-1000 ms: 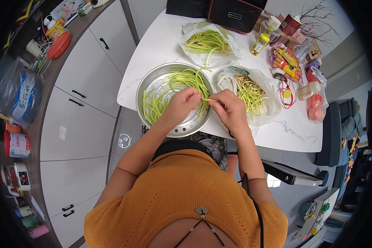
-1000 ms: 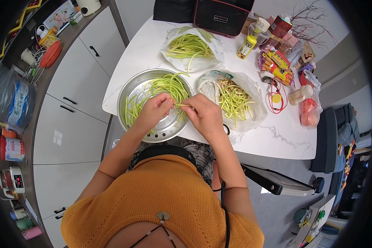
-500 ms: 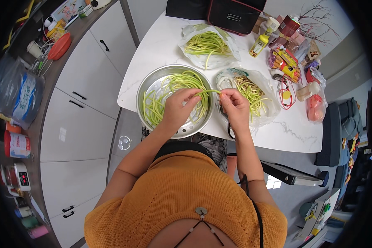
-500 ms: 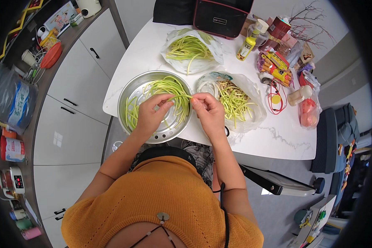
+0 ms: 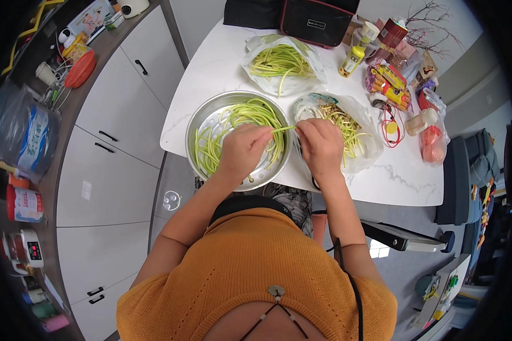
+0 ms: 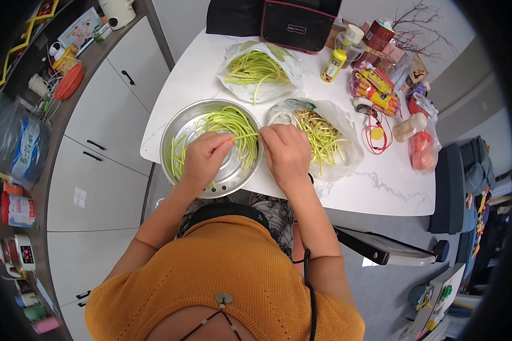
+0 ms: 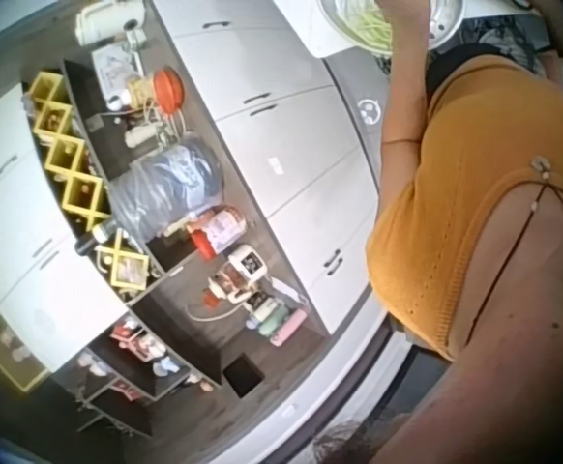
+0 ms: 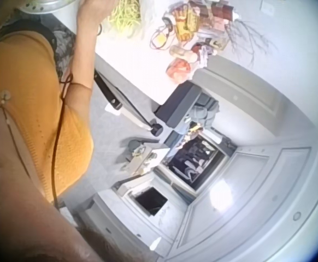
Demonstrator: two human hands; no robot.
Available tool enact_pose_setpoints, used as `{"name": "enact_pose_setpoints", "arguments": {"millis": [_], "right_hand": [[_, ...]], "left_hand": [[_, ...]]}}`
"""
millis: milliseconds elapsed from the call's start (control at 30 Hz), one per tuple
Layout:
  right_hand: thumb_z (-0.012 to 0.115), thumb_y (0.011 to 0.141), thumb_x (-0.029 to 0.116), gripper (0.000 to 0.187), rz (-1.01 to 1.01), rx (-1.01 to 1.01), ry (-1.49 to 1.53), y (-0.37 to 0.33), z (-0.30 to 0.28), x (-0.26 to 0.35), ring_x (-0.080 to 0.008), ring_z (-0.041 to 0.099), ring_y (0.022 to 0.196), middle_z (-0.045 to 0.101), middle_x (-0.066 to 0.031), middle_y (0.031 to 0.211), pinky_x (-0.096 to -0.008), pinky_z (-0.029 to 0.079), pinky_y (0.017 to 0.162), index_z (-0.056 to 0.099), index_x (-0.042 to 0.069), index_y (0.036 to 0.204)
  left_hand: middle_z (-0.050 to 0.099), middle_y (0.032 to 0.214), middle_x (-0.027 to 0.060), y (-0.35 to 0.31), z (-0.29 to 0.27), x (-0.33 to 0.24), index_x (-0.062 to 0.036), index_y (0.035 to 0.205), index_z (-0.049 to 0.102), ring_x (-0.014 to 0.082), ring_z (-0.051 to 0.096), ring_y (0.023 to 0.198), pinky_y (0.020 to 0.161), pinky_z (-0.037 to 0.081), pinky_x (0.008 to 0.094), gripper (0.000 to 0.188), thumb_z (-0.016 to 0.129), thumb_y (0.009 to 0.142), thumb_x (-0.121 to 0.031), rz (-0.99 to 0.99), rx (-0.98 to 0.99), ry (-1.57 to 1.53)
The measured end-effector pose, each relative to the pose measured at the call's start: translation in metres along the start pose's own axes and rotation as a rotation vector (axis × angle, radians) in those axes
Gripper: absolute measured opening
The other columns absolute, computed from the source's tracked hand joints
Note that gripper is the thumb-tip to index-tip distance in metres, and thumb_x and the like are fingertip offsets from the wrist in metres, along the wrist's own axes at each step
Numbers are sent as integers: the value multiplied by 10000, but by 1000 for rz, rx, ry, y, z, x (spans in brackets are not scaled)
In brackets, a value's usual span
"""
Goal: The person prepares long beans by hand, breaking them into smaller segments and placing them into a metal steamer tray.
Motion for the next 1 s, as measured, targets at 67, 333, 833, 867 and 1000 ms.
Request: {"name": "enact_pose_setpoints", "arguments": {"millis": [67, 333, 833, 867, 1000], "right_hand": [[663, 743, 64, 123, 65, 91, 296, -6, 11, -12, -223, 575, 748, 606, -60, 807, -283, 435, 677, 642, 59, 864], [603, 855, 77, 96, 671, 14, 1144, -36, 42, -45, -120, 527, 755, 571, -25, 811, -225, 409, 706, 612, 10, 924], [618, 842, 111, 232, 578, -78, 332, -44, 1, -121, -166, 574, 830, 620, -64, 902, -266, 444, 768, 632, 57, 1067], [616, 841, 109, 218, 486, -76, 83, -40, -5, -114, -166, 574, 828, 619, -70, 904, -265, 444, 767, 636, 47, 1048], [609, 836, 99, 168, 281, -68, -270, -25, -14, -89, -156, 568, 816, 616, -81, 913, -260, 442, 752, 649, 25, 982]], "left_hand": [[599, 714, 95, 4, -2, 4, 9, 936, 656, 164, 544, 627, 576, 421, 275, 150, 604, 828, -81, -17, 23, -43], [621, 757, 97, -10, 30, 0, 20, 946, 657, 131, 555, 655, 608, 430, 248, 153, 574, 847, -61, -65, 232, -143], [616, 729, 17, -15, 22, 36, 18, 995, 648, 49, 538, 650, 605, 432, 187, 181, 547, 886, -87, -366, 147, -330], [616, 728, 18, -16, 22, 38, 18, 997, 648, 48, 539, 652, 605, 432, 186, 183, 547, 886, -87, -367, 149, -328], [617, 726, 21, -18, 22, 40, 13, 996, 649, 47, 544, 658, 600, 429, 188, 181, 549, 884, -87, -372, 163, -308]]}}
Point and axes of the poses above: each hand's wrist, its own y-axis towards the middle knuckle, its own z-axis out of the palm, x = y × z, the point moved 8 cm from there along y, towards the middle knuckle
